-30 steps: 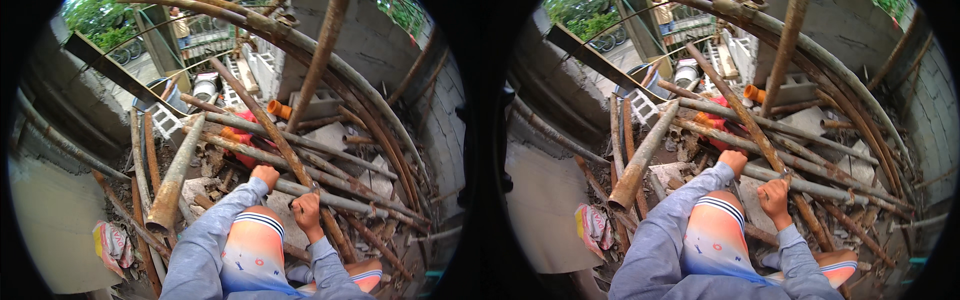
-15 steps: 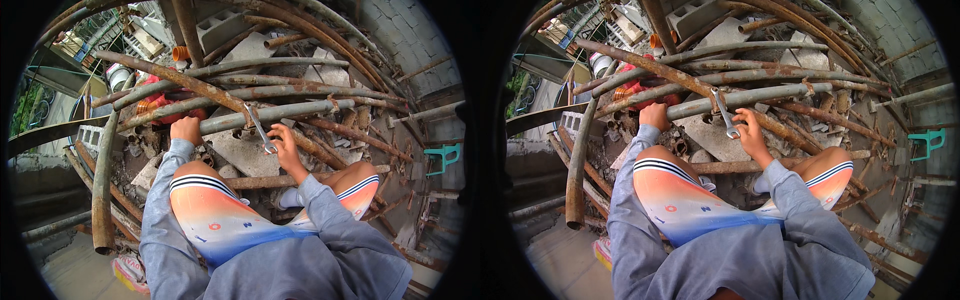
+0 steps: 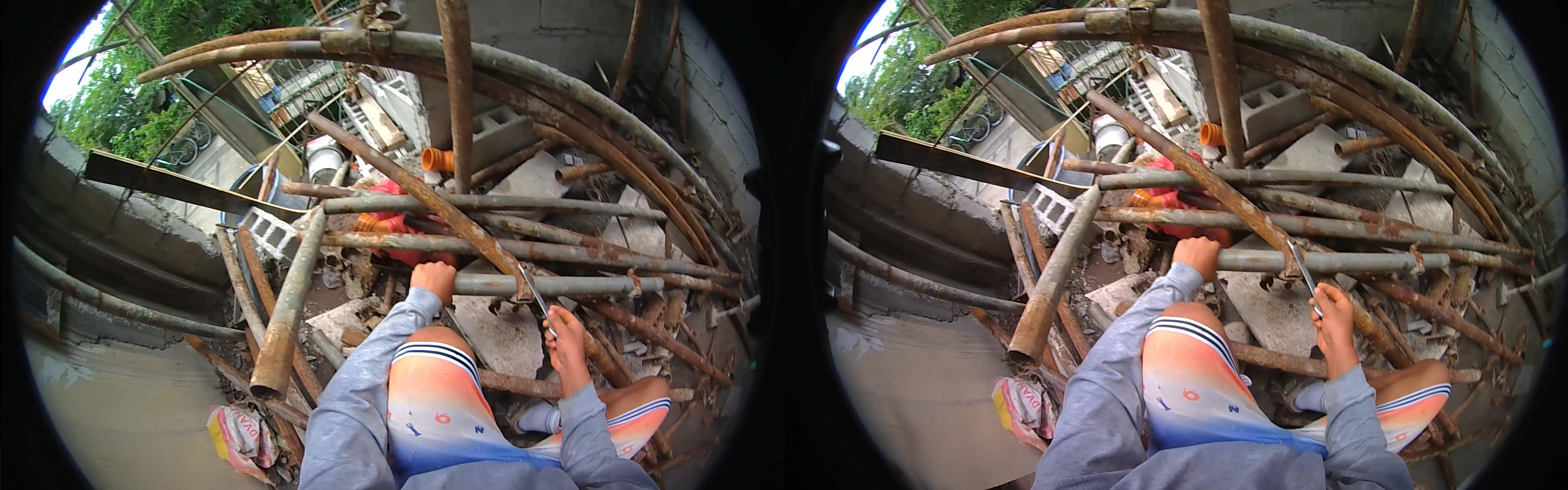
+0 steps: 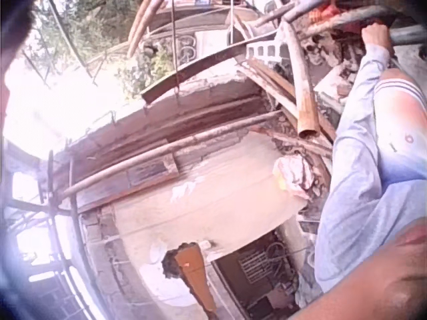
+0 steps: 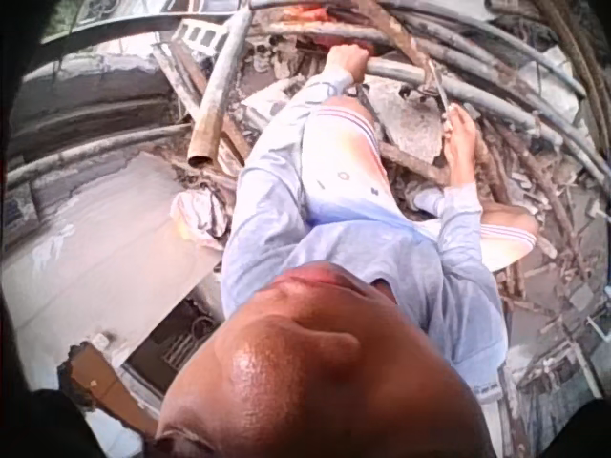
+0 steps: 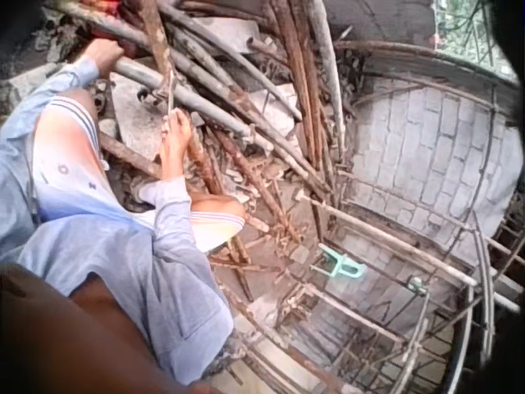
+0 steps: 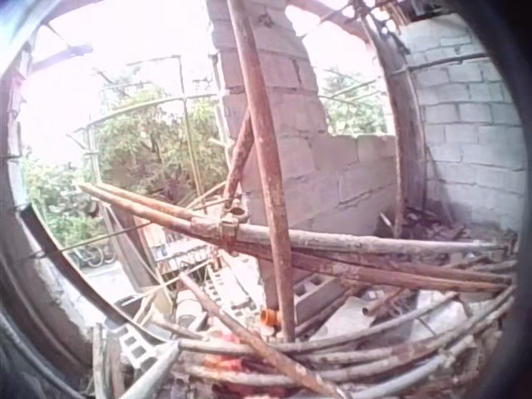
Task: The person uses a wrench to loosen and remove couplers from metal scaffolding poles. They then detach the poles and drop them onto a pile of debris on the ground.
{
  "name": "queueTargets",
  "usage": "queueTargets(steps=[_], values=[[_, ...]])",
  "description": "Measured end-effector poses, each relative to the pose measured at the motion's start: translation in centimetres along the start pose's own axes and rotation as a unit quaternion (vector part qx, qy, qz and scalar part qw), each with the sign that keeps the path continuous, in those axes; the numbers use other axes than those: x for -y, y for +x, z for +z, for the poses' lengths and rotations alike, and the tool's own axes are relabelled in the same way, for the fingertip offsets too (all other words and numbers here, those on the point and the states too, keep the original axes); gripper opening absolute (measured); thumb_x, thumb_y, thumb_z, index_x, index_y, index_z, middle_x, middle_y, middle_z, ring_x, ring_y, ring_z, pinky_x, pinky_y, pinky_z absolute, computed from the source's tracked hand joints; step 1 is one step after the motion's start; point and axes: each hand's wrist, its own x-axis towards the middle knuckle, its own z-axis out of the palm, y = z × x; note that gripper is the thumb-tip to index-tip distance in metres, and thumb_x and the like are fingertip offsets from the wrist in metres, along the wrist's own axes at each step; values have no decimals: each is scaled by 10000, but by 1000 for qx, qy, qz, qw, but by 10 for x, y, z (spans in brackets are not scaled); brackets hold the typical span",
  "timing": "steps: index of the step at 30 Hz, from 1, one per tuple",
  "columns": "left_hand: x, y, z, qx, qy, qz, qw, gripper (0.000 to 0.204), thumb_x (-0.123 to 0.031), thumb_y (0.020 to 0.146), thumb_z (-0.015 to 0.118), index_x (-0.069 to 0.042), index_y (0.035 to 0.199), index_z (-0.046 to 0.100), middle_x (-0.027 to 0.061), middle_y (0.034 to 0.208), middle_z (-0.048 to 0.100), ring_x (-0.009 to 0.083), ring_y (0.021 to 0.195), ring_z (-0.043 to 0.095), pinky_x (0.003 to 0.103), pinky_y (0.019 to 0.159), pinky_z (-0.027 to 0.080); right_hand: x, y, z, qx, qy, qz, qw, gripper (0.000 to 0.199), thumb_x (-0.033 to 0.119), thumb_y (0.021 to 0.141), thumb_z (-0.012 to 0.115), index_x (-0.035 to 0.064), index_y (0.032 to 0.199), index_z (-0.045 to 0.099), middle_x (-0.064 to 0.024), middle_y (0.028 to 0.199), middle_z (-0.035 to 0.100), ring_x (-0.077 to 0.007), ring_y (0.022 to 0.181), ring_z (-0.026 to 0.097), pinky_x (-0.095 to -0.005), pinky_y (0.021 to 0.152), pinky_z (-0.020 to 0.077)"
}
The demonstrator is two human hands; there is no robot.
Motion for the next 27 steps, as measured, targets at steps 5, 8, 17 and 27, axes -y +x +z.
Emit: queueTargets(steps=[5, 8, 17, 27], values=[[0, -9, -3, -39, -23, 1, 999, 146, -123, 716, 734, -105, 860, 748, 127, 872, 743, 308, 825, 738, 438, 736, 566, 7, -1, -18, 99, 45, 137, 985, 179, 128, 978, 624, 7, 1108, 599, -15, 773, 552, -46, 524, 413, -178, 441, 317], [2, -14, -1, -19, -26, 9, 999, 167, -136, 721, 728, -102, 884, 727, 122, 880, 738, 309, 836, 733, 441, 746, 556, 10, 44, -67, -19, 1, 61, 998, 142, 118, 976, 622, 52, 1100, 602, -10, 721, 547, -31, 486, 396, -178, 399, 281], [0, -13, 9, -31, -54, 4, 998, 135, -117, 747, 710, -99, 878, 735, 119, 885, 742, 297, 855, 730, 429, 744, 523, 29, 255, -74, -111, -317, -85, 938, 302, 128, 997, 573, 26, 1259, 461, -88, 830, 548, -147, 551, 506, -283, 429, 450], [7, -22, 7, -14, -45, -10, 999, 177, -115, 662, 776, -88, 837, 770, 130, 866, 747, 294, 825, 739, 416, 698, 574, 2, 186, 211, 149, -595, -358, 704, 293, 172, 971, 539, 61, 1234, 469, -303, 1090, 642, -500, 987, 617, -559, 820, 483]])
